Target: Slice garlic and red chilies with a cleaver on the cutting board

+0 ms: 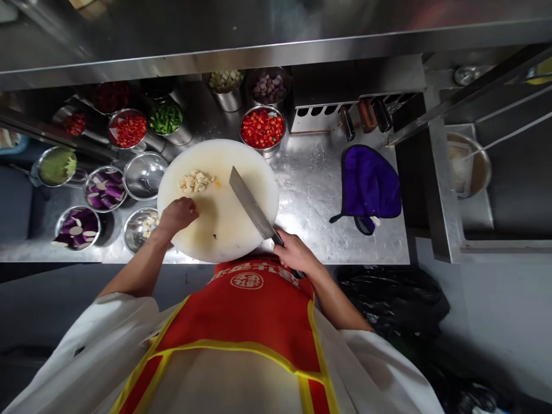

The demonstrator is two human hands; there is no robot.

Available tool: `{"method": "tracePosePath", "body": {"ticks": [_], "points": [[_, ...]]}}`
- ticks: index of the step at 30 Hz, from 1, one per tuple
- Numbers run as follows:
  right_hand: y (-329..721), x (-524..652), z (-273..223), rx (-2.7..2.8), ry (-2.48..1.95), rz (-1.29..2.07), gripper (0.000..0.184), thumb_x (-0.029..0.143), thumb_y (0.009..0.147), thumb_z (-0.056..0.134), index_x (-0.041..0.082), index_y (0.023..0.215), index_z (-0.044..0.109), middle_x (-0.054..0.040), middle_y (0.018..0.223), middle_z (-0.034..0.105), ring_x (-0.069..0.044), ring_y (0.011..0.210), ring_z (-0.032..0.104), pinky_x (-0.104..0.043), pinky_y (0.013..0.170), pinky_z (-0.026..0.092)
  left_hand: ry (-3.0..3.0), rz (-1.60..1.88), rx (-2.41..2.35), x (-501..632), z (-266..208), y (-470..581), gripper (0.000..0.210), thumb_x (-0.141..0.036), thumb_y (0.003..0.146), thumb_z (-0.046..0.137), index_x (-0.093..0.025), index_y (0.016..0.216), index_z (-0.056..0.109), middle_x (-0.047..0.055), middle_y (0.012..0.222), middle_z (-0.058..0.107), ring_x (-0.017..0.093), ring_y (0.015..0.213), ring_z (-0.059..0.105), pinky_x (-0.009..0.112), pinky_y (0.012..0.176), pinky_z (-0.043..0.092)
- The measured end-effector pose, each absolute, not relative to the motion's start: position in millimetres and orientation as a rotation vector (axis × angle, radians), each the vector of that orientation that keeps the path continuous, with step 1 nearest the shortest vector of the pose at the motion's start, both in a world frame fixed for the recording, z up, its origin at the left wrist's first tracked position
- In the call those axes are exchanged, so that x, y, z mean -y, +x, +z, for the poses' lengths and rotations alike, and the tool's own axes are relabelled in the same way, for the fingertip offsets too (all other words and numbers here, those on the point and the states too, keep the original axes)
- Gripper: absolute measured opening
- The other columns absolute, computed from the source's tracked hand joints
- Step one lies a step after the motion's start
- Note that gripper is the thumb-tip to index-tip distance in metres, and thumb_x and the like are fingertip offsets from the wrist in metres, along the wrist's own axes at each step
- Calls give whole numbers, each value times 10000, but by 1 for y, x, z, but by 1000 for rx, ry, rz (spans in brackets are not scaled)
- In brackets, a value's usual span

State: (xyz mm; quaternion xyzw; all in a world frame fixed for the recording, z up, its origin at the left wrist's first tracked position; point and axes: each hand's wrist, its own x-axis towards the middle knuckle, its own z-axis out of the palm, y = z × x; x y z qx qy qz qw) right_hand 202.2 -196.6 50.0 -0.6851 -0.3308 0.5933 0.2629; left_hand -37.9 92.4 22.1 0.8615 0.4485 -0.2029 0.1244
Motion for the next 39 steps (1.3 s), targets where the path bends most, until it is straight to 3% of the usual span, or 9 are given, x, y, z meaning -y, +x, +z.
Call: {"method": "tracePosePath", "body": {"ticks": [5, 11, 17, 23, 28, 34, 39], "points": [[200, 198, 48, 946, -1875, 1558, 61, 195, 825, 471, 234, 871, 481, 79, 486, 543, -152, 435, 573, -231, 475, 426, 2586, -457, -1259, -114, 27, -30, 194, -236, 813, 544, -194, 868, 724, 128, 1020, 713, 315, 965, 666, 408, 827, 525], [196, 197, 51, 959, -1906, 1553, 113, 186, 832, 465, 230, 931, 498, 79, 488, 535, -156, 425, 574, -227, 453, 414, 2722, -106, -903, -142, 15, -1, 321, -142, 805, 509, -129, 1050, 717, 175, 1135, 673, 320, 1105, 620, 429, 981, 510], [195, 197, 51, 984, -1899, 1527, 83, 177, 837, 471, 233, 898, 477, 80, 500, 534, -142, 439, 568, -225, 502, 405, 2647, -182, -844, -138, 4, 13, 268, -116, 796, 507, -147, 940, 731, 164, 1054, 684, 309, 1009, 641, 414, 898, 531], [196, 198, 51, 987, -1918, 1528, 65, 186, 840, 470, 237, 875, 452, 77, 509, 526, -146, 447, 548, -241, 527, 380, 2460, -193, -797, -108, 2, 24, 155, -227, 833, 587, -174, 921, 703, 99, 949, 682, 237, 843, 645, 354, 802, 523], [197, 194, 57, 1064, -1957, 1492, 74, 176, 839, 467, 232, 886, 470, 60, 539, 532, -152, 507, 538, -248, 552, 352, 2377, -40, -919, -99, -1, 21, 224, -363, 862, 629, -164, 947, 688, 103, 1026, 667, 199, 796, 634, 324, 761, 505], [196, 193, 60, 1130, -1999, 1452, 116, 158, 834, 465, 224, 921, 505, 36, 594, 556, -171, 595, 562, -253, 594, 356, 2454, -175, -887, -98, 2, 13, 173, -272, 880, 550, -180, 859, 695, 88, 883, 675, 222, 812, 622, 328, 761, 487], [196, 193, 59, 1145, -2013, 1439, 145, 160, 841, 472, 221, 957, 534, 20, 628, 586, -186, 644, 586, -257, 620, 370, 2519, -71, -673, -94, -3, 16, 281, -249, 921, 471, -180, 1009, 729, 117, 1033, 672, 239, 938, 638, 348, 853, 517]]}}
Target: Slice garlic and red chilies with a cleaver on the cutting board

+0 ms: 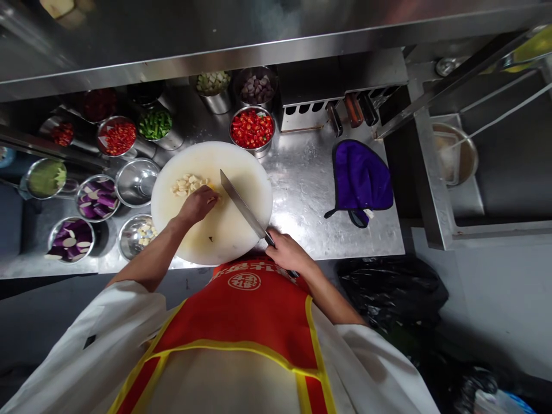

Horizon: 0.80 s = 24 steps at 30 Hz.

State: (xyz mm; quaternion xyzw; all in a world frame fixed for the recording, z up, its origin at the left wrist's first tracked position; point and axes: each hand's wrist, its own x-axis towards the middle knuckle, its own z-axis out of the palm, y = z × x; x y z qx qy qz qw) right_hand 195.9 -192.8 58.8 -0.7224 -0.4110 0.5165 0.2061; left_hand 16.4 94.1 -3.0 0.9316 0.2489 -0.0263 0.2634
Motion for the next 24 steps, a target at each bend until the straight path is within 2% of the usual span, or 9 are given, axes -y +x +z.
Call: {"method": "tracePosePath", "body": {"ticks": [6, 11, 16, 20, 24], "points": [[195, 193, 59, 1152, -2004, 1443, 207, 139, 837, 476, 217, 1015, 547, 25, 630, 596, -183, 645, 597, -254, 626, 375, 2600, -14, -577, -103, -12, 23, 235, -256, 891, 545, -179, 1019, 727, 140, 1254, 631, 281, 1156, 590, 417, 1032, 483], [196, 192, 62, 1142, -2001, 1435, 208, 138, 836, 479, 216, 1013, 557, 26, 628, 591, -178, 628, 582, -252, 618, 363, 2532, 28, -556, -102, -18, 29, 222, -271, 912, 534, -174, 977, 723, 125, 1121, 679, 258, 1044, 629, 415, 1005, 503], [197, 193, 64, 1181, -2013, 1395, 191, 147, 838, 471, 208, 988, 572, 21, 641, 581, -172, 625, 554, -253, 620, 347, 2518, 104, -697, -89, -23, 38, 203, -235, 888, 552, -169, 957, 731, 122, 1118, 662, 253, 1056, 618, 390, 1002, 512], [197, 197, 67, 1185, -2022, 1364, 288, 153, 838, 482, 209, 1100, 587, 14, 705, 602, -162, 633, 540, -251, 628, 347, 2504, 158, -728, -83, -27, 41, 198, -231, 892, 545, -158, 922, 726, 120, 1053, 653, 242, 1012, 621, 373, 969, 524], [195, 197, 72, 1233, -2012, 1357, 277, 163, 846, 476, 211, 1092, 594, -5, 767, 636, -172, 669, 558, -261, 654, 354, 2517, 142, -755, -81, -27, 42, 188, -212, 881, 532, -163, 859, 712, 125, 1014, 646, 250, 984, 609, 391, 933, 527]]}}
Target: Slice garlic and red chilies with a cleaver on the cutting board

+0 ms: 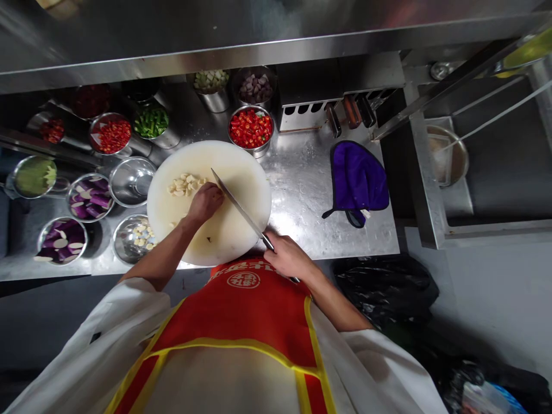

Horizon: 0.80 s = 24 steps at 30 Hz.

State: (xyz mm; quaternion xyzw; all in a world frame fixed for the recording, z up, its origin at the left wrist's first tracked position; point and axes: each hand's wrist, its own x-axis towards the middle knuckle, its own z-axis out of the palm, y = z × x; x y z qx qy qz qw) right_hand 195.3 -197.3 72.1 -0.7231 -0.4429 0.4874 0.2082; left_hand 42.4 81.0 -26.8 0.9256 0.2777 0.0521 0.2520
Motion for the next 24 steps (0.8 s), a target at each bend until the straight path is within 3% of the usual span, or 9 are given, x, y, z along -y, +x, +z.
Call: {"method": "tracePosePath", "body": {"ticks": [5, 13, 17, 24], "points": [[192, 191, 74, 1323, -2032, 1308, 314, 170, 853, 470, 197, 1145, 583, -57, 930, 696, -210, 832, 617, -272, 730, 368, 2499, 131, -807, -79, -27, 45, 172, -191, 850, 535, -170, 843, 706, 123, 995, 647, 261, 989, 596, 408, 932, 520], [198, 185, 86, 1438, -2121, 1392, 274, 177, 875, 453, 171, 1123, 569, -78, 876, 704, -216, 778, 615, -292, 698, 336, 2525, 124, -782, -77, -26, 48, 137, -174, 834, 558, -162, 845, 694, 122, 991, 647, 260, 973, 600, 392, 912, 519], [192, 176, 86, 1496, -2177, 1364, 211, 200, 907, 447, 170, 1080, 564, -117, 946, 724, -241, 837, 650, -303, 691, 340, 2518, 109, -825, -77, -21, 51, 102, -150, 809, 568, -178, 784, 663, 114, 958, 642, 257, 951, 606, 389, 898, 528], [174, 157, 69, 1541, -2213, 1297, 293, 190, 937, 441, 140, 1205, 546, -160, 1064, 733, -281, 944, 678, -316, 740, 379, 2430, 154, -964, -57, -12, 50, 107, -168, 853, 568, -183, 787, 652, 108, 959, 642, 227, 896, 621, 349, 833, 536]]}}
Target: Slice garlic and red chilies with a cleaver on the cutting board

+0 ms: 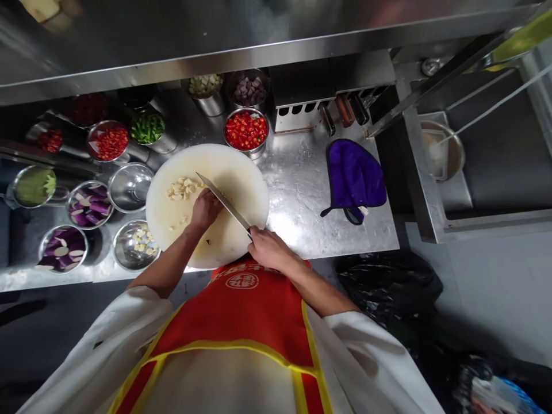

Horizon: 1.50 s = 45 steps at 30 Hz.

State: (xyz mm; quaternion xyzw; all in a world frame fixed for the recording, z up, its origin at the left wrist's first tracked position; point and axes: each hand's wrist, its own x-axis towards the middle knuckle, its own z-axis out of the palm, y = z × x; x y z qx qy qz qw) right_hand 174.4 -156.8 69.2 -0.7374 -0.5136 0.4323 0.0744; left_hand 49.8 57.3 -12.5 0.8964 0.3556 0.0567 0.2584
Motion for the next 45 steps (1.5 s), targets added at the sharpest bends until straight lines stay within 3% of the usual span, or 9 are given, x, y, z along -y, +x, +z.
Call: {"method": "tracePosePath", "body": {"ticks": [7, 10, 14, 17, 21, 27, 34, 45], "points": [[187, 179, 60, 1477, -2111, 1264, 243, 169, 904, 442, 158, 1113, 567, -135, 1054, 718, -251, 941, 652, -306, 787, 393, 2311, 50, -1100, -55, -5, 38, 108, -265, 858, 639, -174, 831, 692, 84, 898, 672, 208, 781, 643, 343, 790, 545], [194, 188, 59, 1303, -2102, 1336, 150, 163, 876, 456, 193, 992, 546, -68, 862, 700, -211, 799, 633, -285, 709, 385, 2429, 31, -859, -70, -1, 31, 211, -174, 887, 522, -175, 958, 720, 104, 992, 691, 235, 927, 655, 364, 878, 543], [196, 192, 58, 1087, -2043, 1439, 111, 161, 859, 449, 223, 932, 506, 24, 611, 584, -175, 613, 570, -266, 613, 354, 2576, -164, -356, -89, 0, 29, 479, -19, 793, 441, -205, 1133, 723, 105, 1355, 611, 261, 1192, 588, 403, 1027, 494], [195, 193, 58, 1044, -2026, 1450, 118, 155, 849, 458, 221, 933, 509, 38, 568, 555, -170, 571, 545, -263, 595, 342, 2575, -301, -215, -96, -1, 33, 524, 2, 766, 447, -206, 1167, 712, 112, 1380, 597, 271, 1212, 578, 416, 1047, 481], [193, 192, 60, 1044, -2042, 1444, 134, 144, 858, 466, 206, 953, 537, 26, 597, 580, -171, 602, 559, -258, 616, 350, 2529, -220, -319, -98, -5, 37, 401, -98, 850, 466, -190, 1176, 681, 125, 1276, 627, 249, 1112, 621, 368, 966, 520], [190, 190, 64, 1173, -2067, 1374, 232, 138, 862, 469, 171, 1066, 573, -17, 734, 634, -177, 678, 556, -267, 662, 334, 2434, -36, -708, -83, -18, 42, 182, -234, 870, 555, -175, 996, 672, 93, 1015, 650, 207, 839, 642, 326, 792, 533], [190, 192, 70, 1268, -2065, 1335, 348, 149, 868, 467, 155, 1193, 590, -59, 890, 672, -183, 766, 583, -267, 693, 337, 2424, 81, -771, -73, -17, 43, 71, -204, 854, 568, -188, 831, 633, 74, 902, 641, 199, 824, 619, 323, 793, 522], [195, 186, 84, 1450, -2098, 1342, 309, 155, 878, 451, 145, 1155, 587, -83, 901, 695, -203, 783, 587, -288, 719, 331, 2438, 105, -654, -79, -23, 43, 86, -210, 847, 559, -193, 795, 625, 76, 934, 637, 194, 828, 615, 325, 795, 517]]}}
